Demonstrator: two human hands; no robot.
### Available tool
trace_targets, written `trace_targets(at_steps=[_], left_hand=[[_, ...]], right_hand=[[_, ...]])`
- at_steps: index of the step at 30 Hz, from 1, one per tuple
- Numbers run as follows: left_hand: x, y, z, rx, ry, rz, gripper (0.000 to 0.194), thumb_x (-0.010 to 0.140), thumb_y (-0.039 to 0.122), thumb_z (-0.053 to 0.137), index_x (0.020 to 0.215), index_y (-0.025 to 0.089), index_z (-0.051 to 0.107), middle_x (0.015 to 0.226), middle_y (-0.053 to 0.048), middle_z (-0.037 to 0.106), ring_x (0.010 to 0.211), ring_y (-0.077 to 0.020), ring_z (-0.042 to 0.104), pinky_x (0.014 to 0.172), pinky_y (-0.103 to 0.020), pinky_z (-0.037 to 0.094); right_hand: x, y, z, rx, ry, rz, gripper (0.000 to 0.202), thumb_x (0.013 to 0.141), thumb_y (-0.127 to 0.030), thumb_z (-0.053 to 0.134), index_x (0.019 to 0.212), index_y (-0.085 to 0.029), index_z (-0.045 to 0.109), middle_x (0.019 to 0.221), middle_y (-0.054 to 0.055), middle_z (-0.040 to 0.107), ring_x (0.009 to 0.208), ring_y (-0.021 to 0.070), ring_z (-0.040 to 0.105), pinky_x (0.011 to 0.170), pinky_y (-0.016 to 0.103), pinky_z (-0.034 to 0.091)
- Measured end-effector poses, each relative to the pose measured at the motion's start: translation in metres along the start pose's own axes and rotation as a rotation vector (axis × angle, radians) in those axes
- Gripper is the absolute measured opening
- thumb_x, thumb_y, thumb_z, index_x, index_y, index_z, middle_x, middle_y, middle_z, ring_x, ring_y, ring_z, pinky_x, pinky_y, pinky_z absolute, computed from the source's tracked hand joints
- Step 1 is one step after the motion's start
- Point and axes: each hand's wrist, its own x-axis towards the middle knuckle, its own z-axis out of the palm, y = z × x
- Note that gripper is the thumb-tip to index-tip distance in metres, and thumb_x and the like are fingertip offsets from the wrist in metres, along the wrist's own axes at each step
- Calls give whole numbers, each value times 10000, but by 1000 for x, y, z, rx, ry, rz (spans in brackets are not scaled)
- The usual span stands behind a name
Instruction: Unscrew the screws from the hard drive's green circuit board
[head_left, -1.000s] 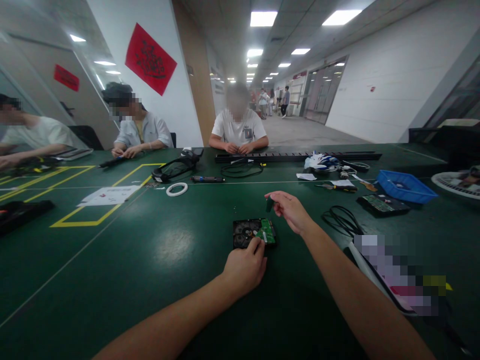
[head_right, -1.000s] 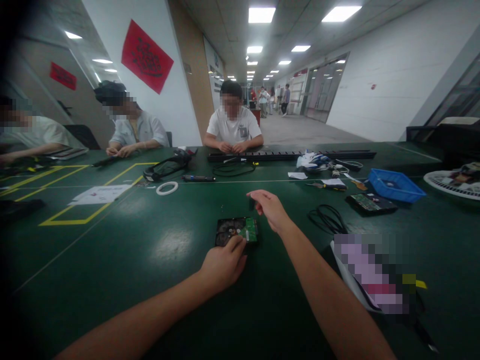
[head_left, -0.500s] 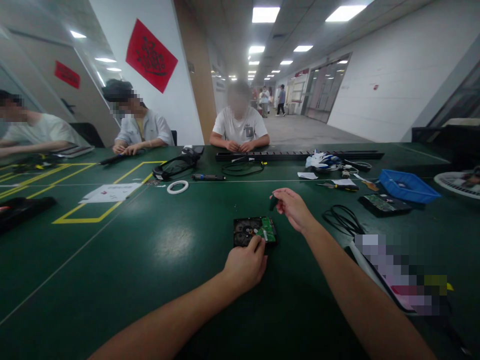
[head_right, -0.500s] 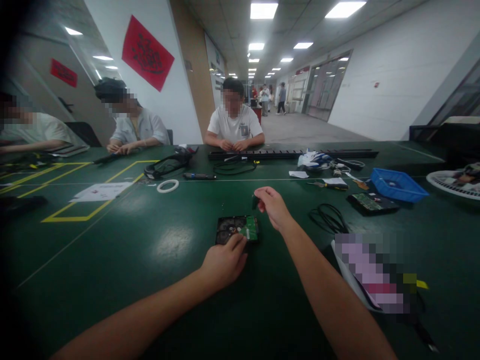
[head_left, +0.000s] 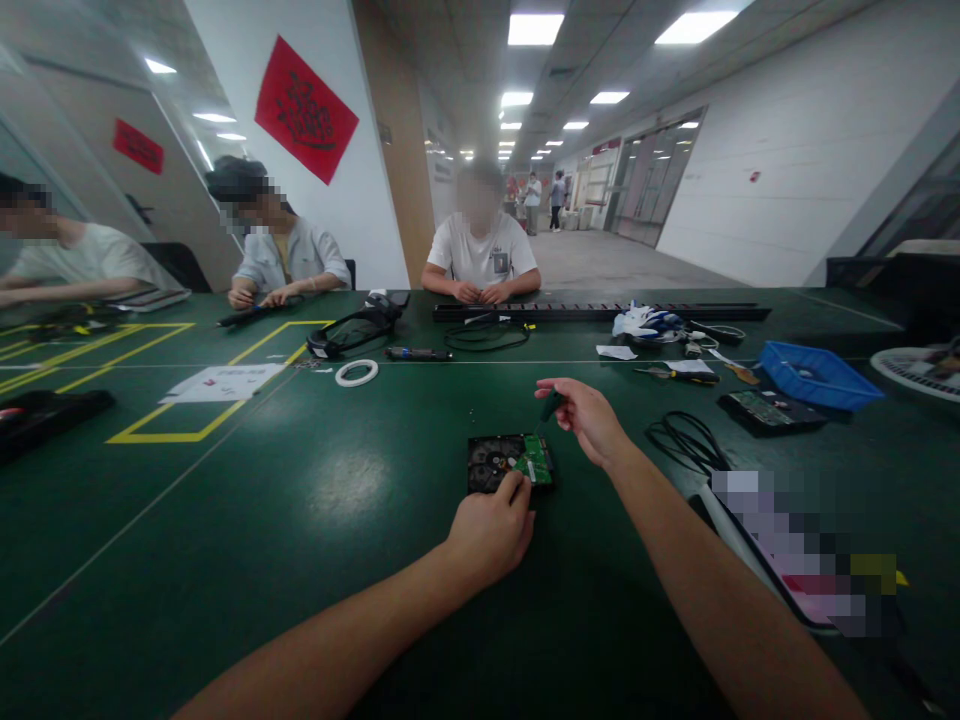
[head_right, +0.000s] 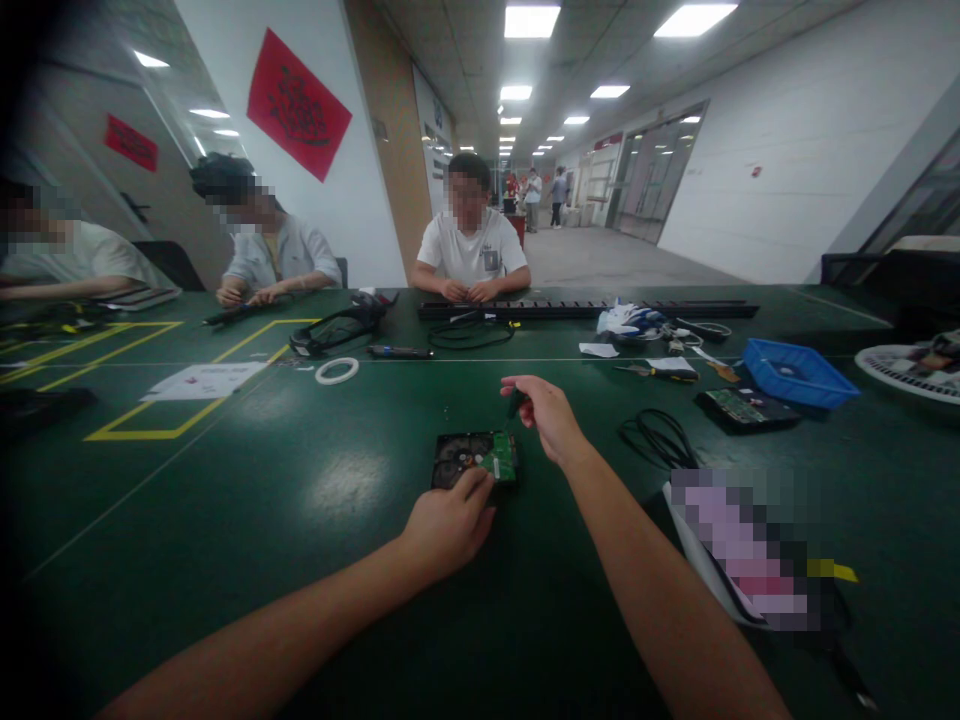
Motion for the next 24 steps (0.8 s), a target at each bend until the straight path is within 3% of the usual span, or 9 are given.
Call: trace_targets(at_steps=[6, 13, 24], left_hand=[[1, 1, 1, -7, -3, -18, 507, 942, 334, 469, 1411, 142, 458, 1371, -170, 498, 861, -245, 684, 638, -360, 579], [1, 1, -2, -7, -14, -17, 499, 946, 328, 451, 1408, 140, 453, 1372, -167, 500, 868, -241, 683, 653, -358, 582], [1, 2, -2, -15, -24, -31, 489, 947, 341, 452, 1396, 147, 462, 1368, -158, 505, 892, -239, 680, 665, -344, 580]], right_hand=[[-3, -2, 1, -8, -59, 2, 311, 798, -384, 625, 1023, -190, 717, 1018, 77, 734, 482, 64, 377, 411, 232, 190], [-3, -5, 3, 25, -101, 50, 329, 836, -415, 526, 926, -162, 715, 947, 89, 731, 475, 77, 426, 409, 242, 247], [-3, -5, -1, -44, -102, 14, 273, 804, -429, 667, 924, -187, 707, 987, 71, 729, 519, 78, 498, 434, 233, 327]])
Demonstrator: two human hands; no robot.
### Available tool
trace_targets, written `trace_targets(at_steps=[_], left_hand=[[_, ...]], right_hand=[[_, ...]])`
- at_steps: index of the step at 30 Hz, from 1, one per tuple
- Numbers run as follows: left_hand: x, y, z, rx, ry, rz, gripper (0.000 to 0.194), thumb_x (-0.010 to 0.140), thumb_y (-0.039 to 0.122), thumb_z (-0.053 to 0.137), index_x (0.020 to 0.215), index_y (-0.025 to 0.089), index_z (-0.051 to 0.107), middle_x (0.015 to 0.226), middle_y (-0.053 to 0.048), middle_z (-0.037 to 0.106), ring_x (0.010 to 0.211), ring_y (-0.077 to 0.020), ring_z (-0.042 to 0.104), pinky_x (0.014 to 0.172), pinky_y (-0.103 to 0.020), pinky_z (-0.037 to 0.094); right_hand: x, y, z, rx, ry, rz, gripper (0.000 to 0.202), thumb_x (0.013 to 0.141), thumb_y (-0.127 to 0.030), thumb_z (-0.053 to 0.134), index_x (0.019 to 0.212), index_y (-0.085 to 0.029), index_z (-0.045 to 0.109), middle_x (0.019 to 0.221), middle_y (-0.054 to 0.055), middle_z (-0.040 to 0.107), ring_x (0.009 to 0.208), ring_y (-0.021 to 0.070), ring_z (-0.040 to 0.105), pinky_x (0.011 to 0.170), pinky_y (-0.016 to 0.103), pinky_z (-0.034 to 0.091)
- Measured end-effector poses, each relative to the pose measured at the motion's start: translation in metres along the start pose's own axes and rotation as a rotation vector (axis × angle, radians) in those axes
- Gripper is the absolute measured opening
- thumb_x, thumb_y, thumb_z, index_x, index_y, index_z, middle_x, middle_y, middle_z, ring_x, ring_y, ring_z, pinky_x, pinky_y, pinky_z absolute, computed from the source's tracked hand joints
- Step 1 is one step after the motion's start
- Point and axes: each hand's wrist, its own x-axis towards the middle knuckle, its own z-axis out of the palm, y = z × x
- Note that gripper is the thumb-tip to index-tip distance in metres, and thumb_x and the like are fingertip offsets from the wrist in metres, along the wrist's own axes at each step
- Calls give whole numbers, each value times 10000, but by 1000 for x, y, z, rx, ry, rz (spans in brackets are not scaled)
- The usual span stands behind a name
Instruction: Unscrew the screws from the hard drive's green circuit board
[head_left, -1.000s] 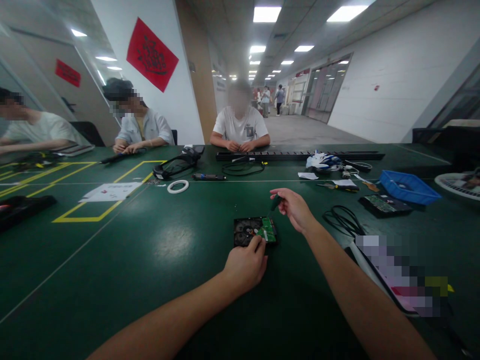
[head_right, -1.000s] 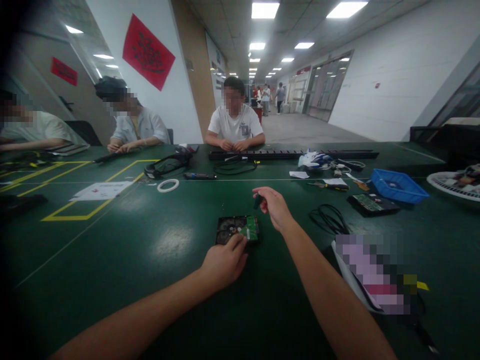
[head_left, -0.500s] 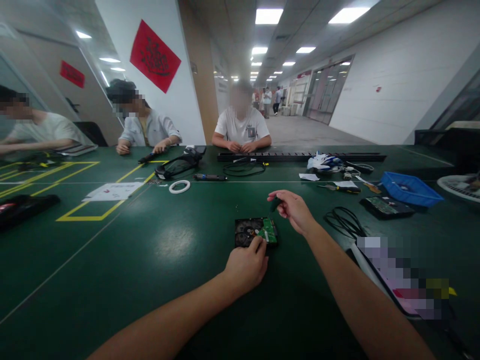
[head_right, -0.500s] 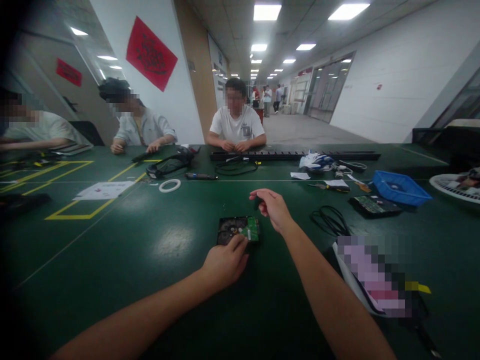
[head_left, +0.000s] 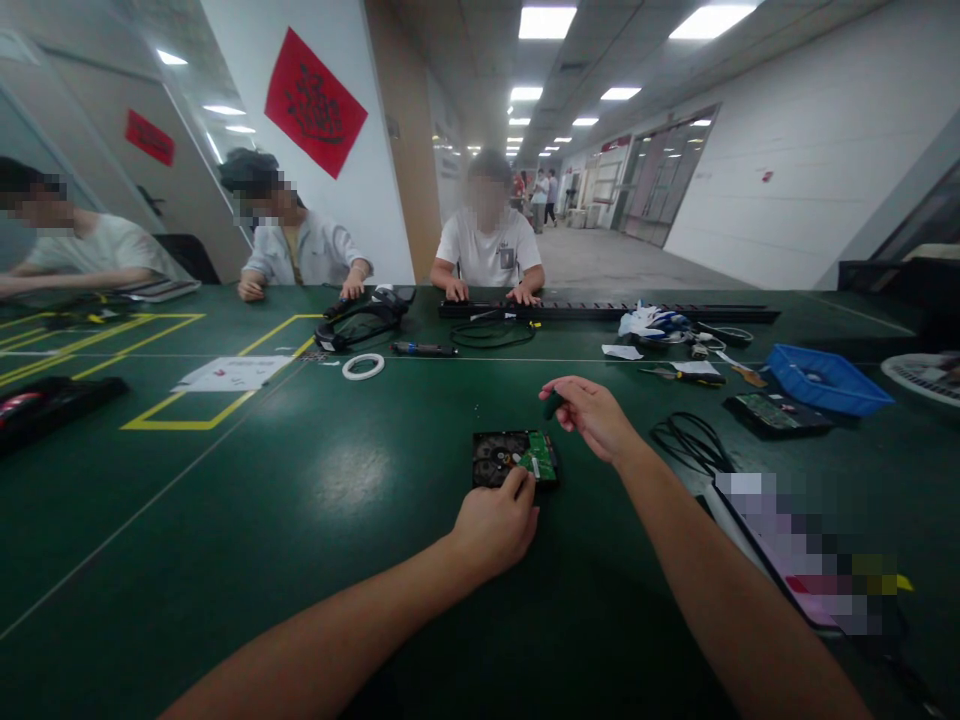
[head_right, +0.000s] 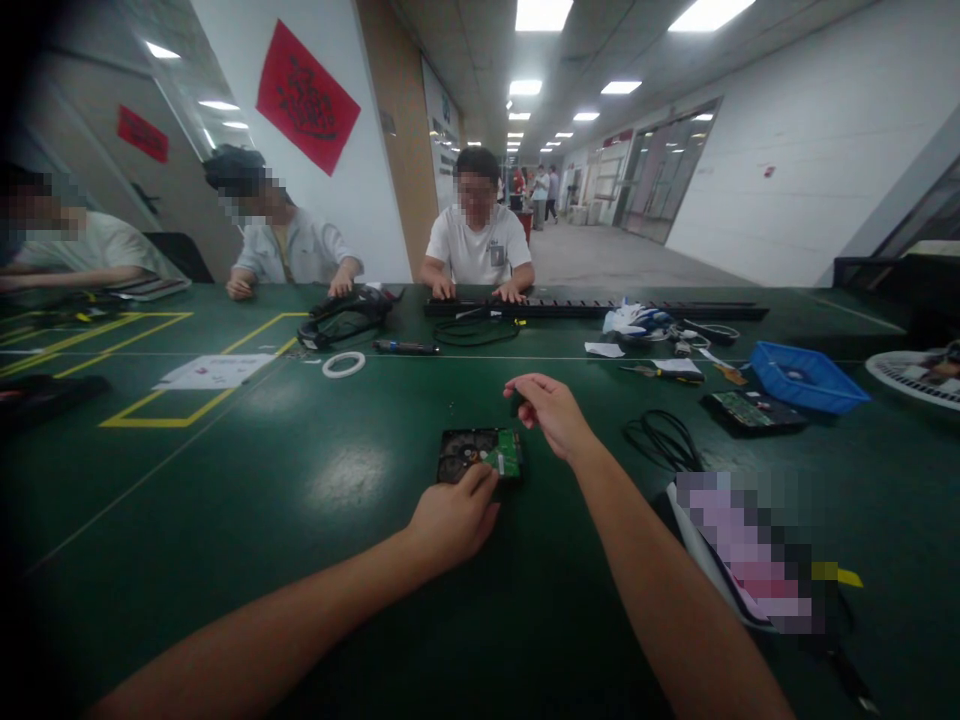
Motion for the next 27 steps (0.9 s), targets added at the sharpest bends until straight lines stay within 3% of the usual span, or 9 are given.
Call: trace_targets(at_steps=[4, 8, 17, 23, 27], left_hand=[[0, 0, -1, -12, 9, 6, 491, 945, 328, 457, 1396, 136, 460, 1364, -169, 500, 873, -246, 682, 649, -363, 582], [0, 0, 0, -28, 10, 4, 500, 941, 328, 470, 1410, 159, 447, 1362, -167, 499, 851, -239, 684, 654, -368, 583], [1, 1, 4, 5, 40, 20, 471, 940, 312, 445, 1377, 140, 476, 1331, -157, 526, 845, -243, 682, 650, -374, 583], [1, 1, 3, 13, 24, 9, 501, 934, 318, 447, 1398, 130, 457, 1353, -173, 511, 847, -250, 681, 643, -381, 584], [1, 1, 3, 20, 21, 9, 500, 940, 317, 432, 1404, 130, 449, 1359, -169, 511, 841, -250, 682, 635, -379, 582]], right_hand=[[1, -2, -4, -101, 59, -14, 258, 799, -414, 663, 911, -191, 731, 1005, 71, 742, 505, 75, 467, 407, 228, 277], [2, -4, -5, -110, 80, -41, 233, 798, -381, 645, 858, -174, 731, 968, 79, 745, 515, 80, 461, 425, 231, 308], [0, -5, 1, 71, 74, 78, 174, 767, -333, 685, 819, -174, 641, 897, 84, 741, 507, 88, 495, 432, 226, 323], [0, -4, 0, 175, 9, 118, 210, 777, -304, 685, 953, -193, 711, 865, 59, 701, 533, 95, 506, 430, 224, 344], [1, -1, 2, 215, -4, 117, 173, 792, -293, 692, 916, -178, 725, 840, 58, 677, 557, 97, 526, 444, 221, 384]])
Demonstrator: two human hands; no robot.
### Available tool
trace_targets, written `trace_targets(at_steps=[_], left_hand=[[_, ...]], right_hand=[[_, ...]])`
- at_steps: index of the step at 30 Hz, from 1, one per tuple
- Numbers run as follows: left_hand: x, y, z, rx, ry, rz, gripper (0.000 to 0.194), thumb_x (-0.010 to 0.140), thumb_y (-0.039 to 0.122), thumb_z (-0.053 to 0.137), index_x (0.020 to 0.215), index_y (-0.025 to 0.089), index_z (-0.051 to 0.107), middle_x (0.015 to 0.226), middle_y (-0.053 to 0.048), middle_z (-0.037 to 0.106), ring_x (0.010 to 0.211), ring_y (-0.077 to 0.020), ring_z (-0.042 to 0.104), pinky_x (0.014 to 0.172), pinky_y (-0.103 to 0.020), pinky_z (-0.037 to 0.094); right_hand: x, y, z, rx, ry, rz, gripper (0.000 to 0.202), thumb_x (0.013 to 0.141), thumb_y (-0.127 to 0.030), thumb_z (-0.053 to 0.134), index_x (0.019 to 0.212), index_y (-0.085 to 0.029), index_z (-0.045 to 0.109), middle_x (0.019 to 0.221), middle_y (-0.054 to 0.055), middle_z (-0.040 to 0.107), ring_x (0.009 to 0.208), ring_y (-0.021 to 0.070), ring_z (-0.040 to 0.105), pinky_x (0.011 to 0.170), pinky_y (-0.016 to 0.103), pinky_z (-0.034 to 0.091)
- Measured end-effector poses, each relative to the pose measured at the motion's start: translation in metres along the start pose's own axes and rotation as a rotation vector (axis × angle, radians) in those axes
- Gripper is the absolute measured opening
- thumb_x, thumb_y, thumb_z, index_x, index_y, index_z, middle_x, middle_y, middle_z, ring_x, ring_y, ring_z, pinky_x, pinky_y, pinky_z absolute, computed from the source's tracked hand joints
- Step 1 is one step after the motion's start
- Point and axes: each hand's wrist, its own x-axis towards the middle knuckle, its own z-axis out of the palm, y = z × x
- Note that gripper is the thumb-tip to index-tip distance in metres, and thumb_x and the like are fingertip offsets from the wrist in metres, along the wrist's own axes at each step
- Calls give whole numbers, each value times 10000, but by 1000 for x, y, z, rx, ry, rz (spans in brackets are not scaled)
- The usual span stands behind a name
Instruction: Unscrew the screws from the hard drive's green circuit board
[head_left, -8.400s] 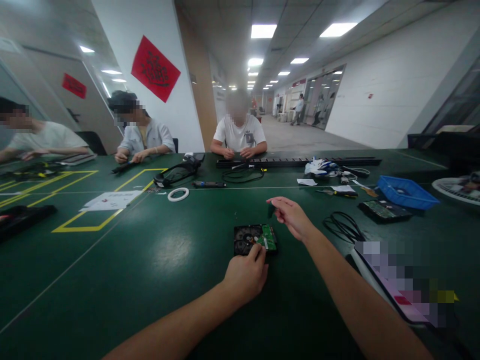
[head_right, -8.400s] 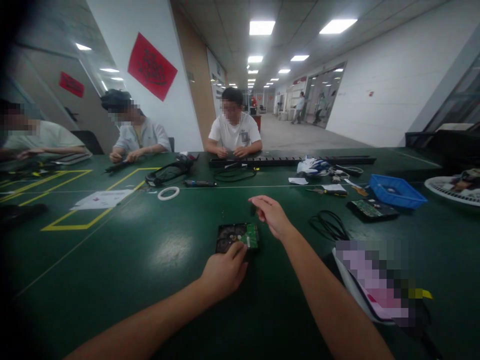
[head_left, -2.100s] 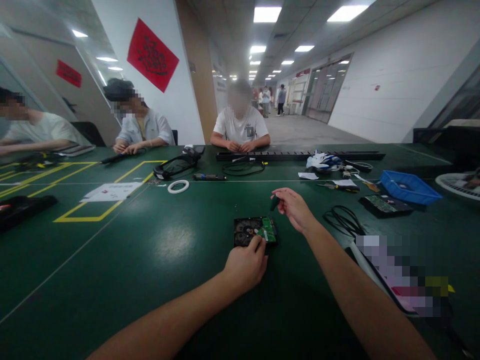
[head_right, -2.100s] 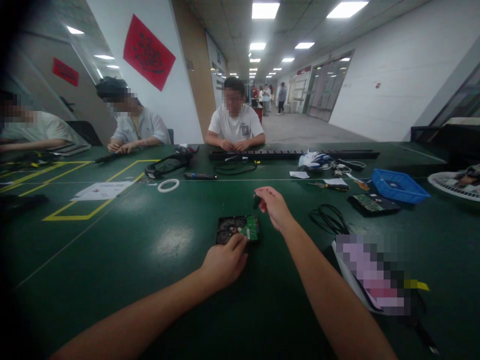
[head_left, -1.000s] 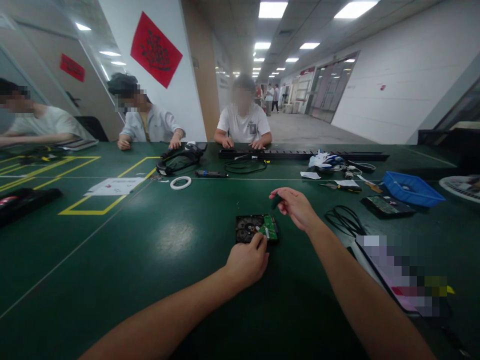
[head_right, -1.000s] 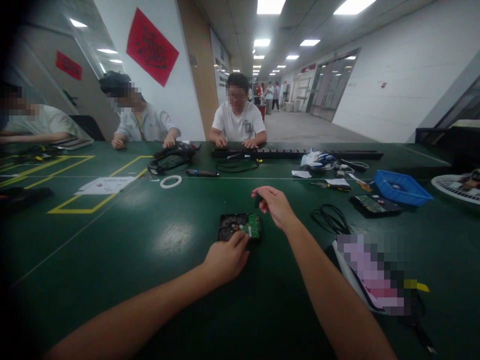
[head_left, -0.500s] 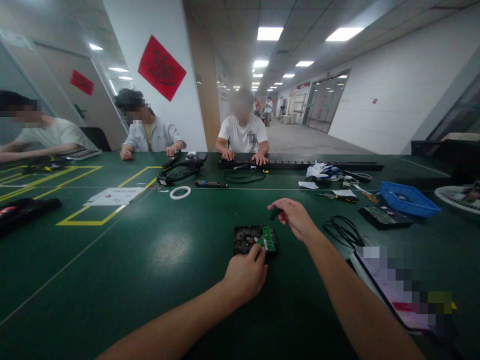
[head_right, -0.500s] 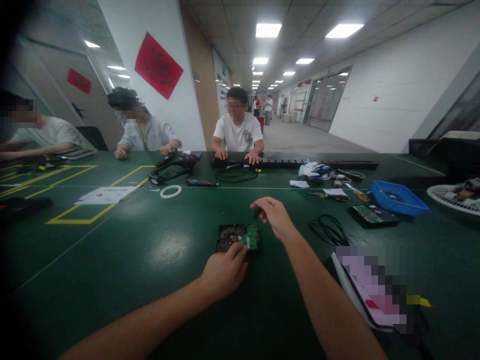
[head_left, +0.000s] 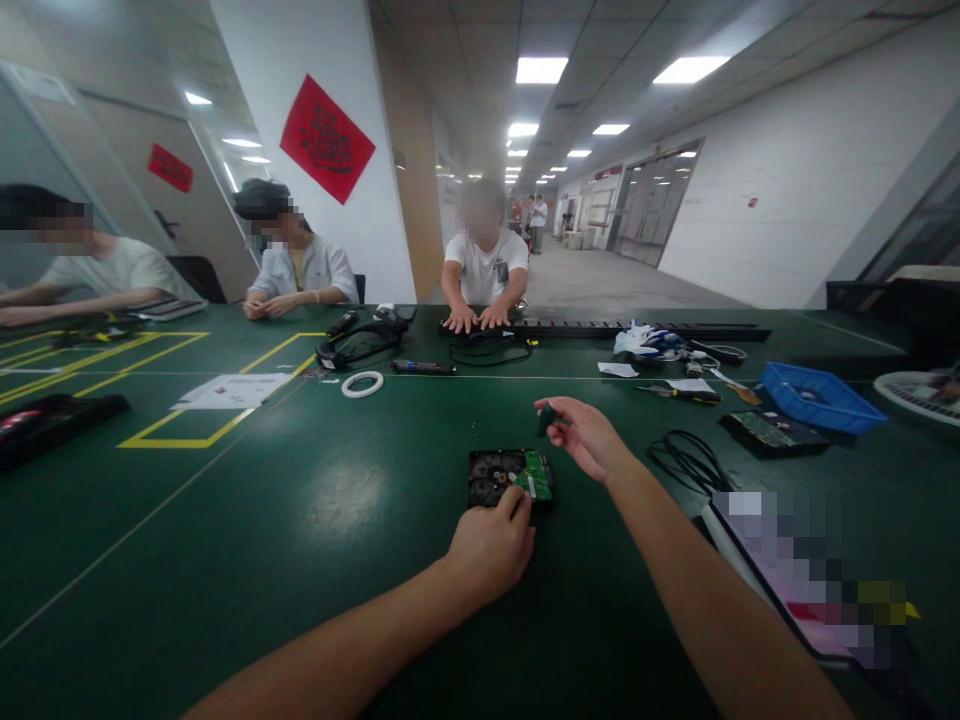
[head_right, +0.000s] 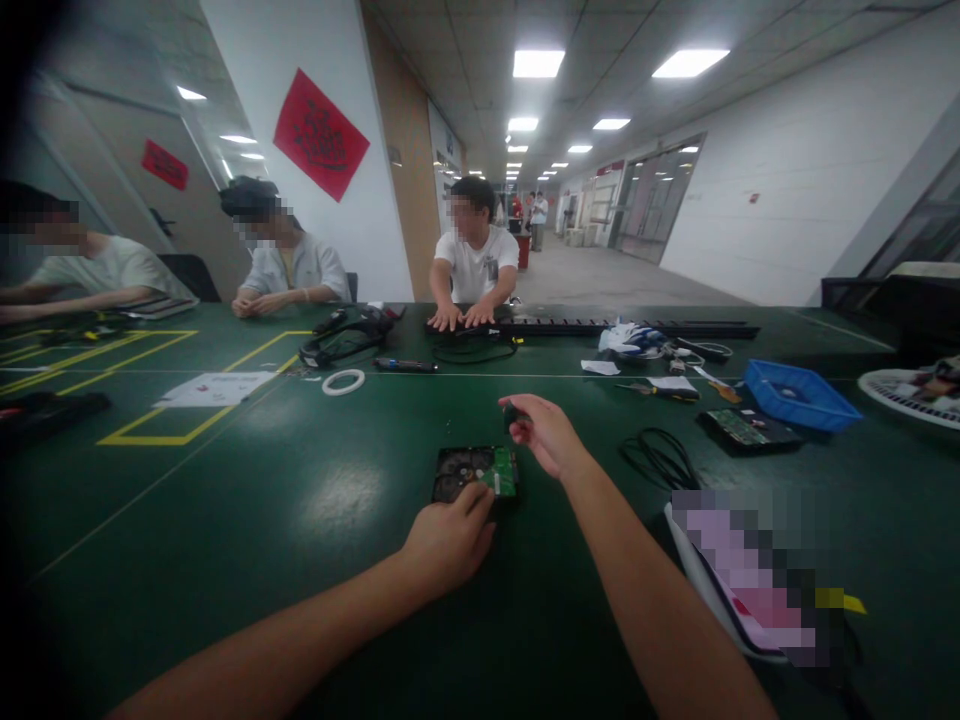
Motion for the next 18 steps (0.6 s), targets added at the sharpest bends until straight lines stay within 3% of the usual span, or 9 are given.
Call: trace_targets(at_steps=[6, 13, 18], left_hand=[[0, -1, -4, -36, 7, 6, 477, 937, 311, 447, 1382, 141, 468, 1331, -153, 534, 874, -241, 672, 689, -371, 576], [2, -2, -3, -62, 108, 12, 372, 939, 300, 463, 1269, 166, 571, 1202, -129, 601, 1040, -289, 573, 889, -451, 502], [0, -2, -1, -64, 147, -3, 332, 946, 318, 478, 1218, 179, 608, 1167, -135, 603, 1126, -315, 497, 950, -485, 443]], right_hand=[[1, 2, -2, 77, 7, 19, 158, 803, -317, 705, 879, -191, 647, 960, 111, 727, 694, 162, 630, 584, 282, 520], [1, 1, -2, -79, 6, -18, 322, 811, -400, 704, 1085, -234, 670, 985, 65, 721, 573, 97, 532, 443, 202, 345], [3, 2, -4, -183, 66, -113, 313, 754, -421, 745, 961, -187, 726, 885, 54, 692, 584, 95, 488, 456, 217, 330]])
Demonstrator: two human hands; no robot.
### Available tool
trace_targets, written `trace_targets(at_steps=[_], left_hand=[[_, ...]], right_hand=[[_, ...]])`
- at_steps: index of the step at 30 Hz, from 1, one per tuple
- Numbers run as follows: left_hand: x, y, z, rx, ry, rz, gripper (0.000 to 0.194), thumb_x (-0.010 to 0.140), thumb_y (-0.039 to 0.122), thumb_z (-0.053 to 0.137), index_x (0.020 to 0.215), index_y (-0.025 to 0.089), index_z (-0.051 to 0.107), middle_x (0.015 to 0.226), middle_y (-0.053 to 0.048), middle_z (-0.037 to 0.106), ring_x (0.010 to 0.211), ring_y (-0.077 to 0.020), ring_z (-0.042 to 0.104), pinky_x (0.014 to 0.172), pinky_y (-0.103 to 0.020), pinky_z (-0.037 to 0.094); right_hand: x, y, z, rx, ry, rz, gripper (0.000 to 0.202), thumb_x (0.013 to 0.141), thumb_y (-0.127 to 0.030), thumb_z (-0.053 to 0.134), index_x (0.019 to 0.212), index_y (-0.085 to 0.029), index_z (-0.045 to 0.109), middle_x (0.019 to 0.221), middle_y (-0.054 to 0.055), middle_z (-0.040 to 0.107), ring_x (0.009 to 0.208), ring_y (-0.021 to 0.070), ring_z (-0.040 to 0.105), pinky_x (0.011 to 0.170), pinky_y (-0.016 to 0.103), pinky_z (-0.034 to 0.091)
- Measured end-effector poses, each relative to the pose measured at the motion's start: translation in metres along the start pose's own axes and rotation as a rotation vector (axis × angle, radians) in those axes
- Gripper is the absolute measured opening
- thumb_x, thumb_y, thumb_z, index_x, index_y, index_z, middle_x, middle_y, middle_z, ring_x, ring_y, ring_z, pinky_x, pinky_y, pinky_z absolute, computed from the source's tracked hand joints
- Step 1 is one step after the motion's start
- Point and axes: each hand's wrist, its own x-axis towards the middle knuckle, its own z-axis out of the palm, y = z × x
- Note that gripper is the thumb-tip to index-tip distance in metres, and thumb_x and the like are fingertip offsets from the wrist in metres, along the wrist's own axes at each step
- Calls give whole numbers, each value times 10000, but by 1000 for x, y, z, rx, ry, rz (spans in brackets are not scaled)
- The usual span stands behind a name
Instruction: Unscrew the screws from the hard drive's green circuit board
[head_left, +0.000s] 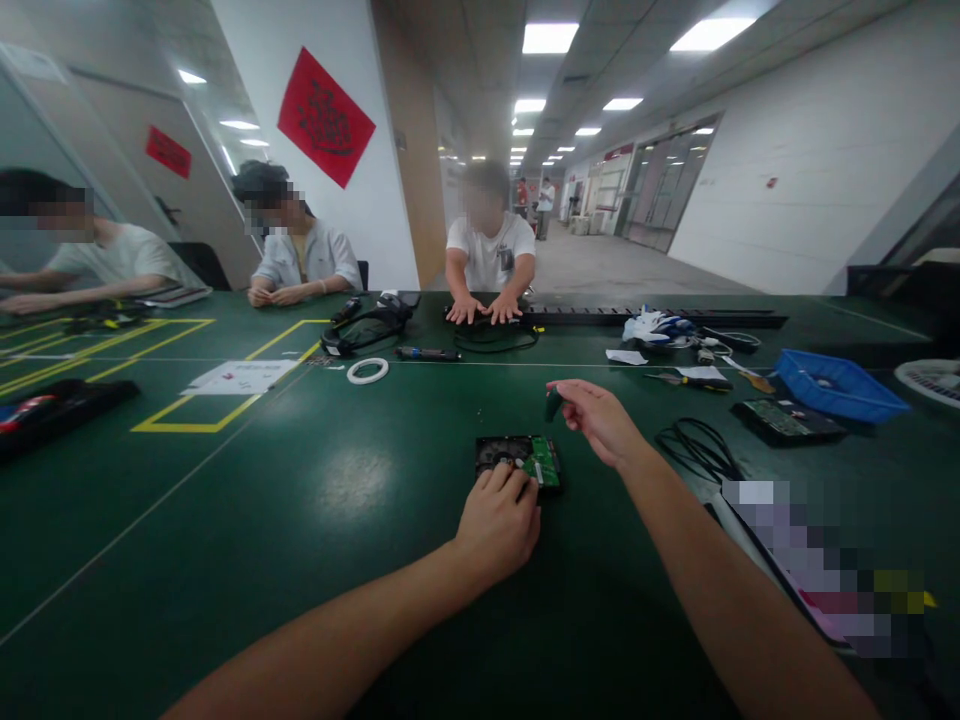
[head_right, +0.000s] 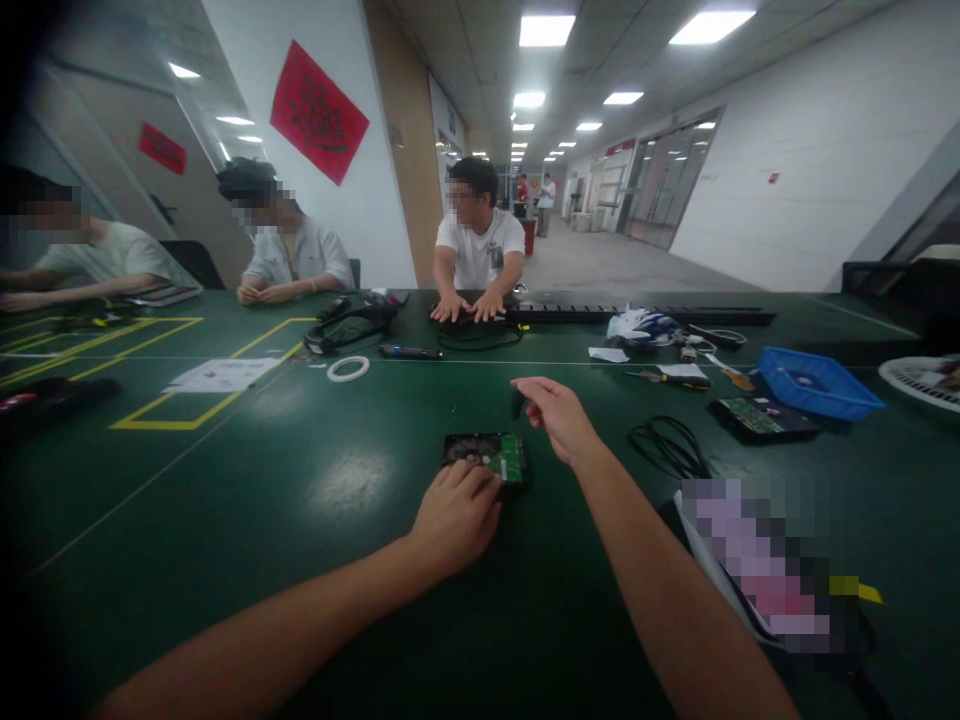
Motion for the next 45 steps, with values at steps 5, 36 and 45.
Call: trace_targets(at_steps=[5, 36, 45], left_hand=[[0, -1, 1, -43, 17, 26, 367, 936, 294, 484, 1263, 165, 589, 1276, -130, 561, 1193, -304, 471, 1033, -462, 406], [0, -4, 10, -32, 60, 122, 399, 914, 271, 520, 1280, 122, 571, 1273, -150, 595, 1194, -308, 513, 1017, -460, 428], [0, -4, 11, -31, 32, 112, 396, 921, 283, 504, 1275, 118, 572, 1280, -148, 588, 1190, -307, 511, 1021, -452, 426]], right_hand=[[1, 3, 2, -11, 64, -23, 273, 674, -383, 809, 780, -174, 671, 750, 30, 652, 611, 112, 507, 512, 240, 385], [-5, -5, 5, 69, -80, 103, 199, 806, -299, 662, 913, -147, 733, 979, 112, 730, 553, 85, 499, 432, 208, 334], [-1, 1, 0, 270, -43, 143, 89, 834, -252, 665, 865, -181, 621, 863, 78, 721, 625, 121, 613, 521, 209, 489]])
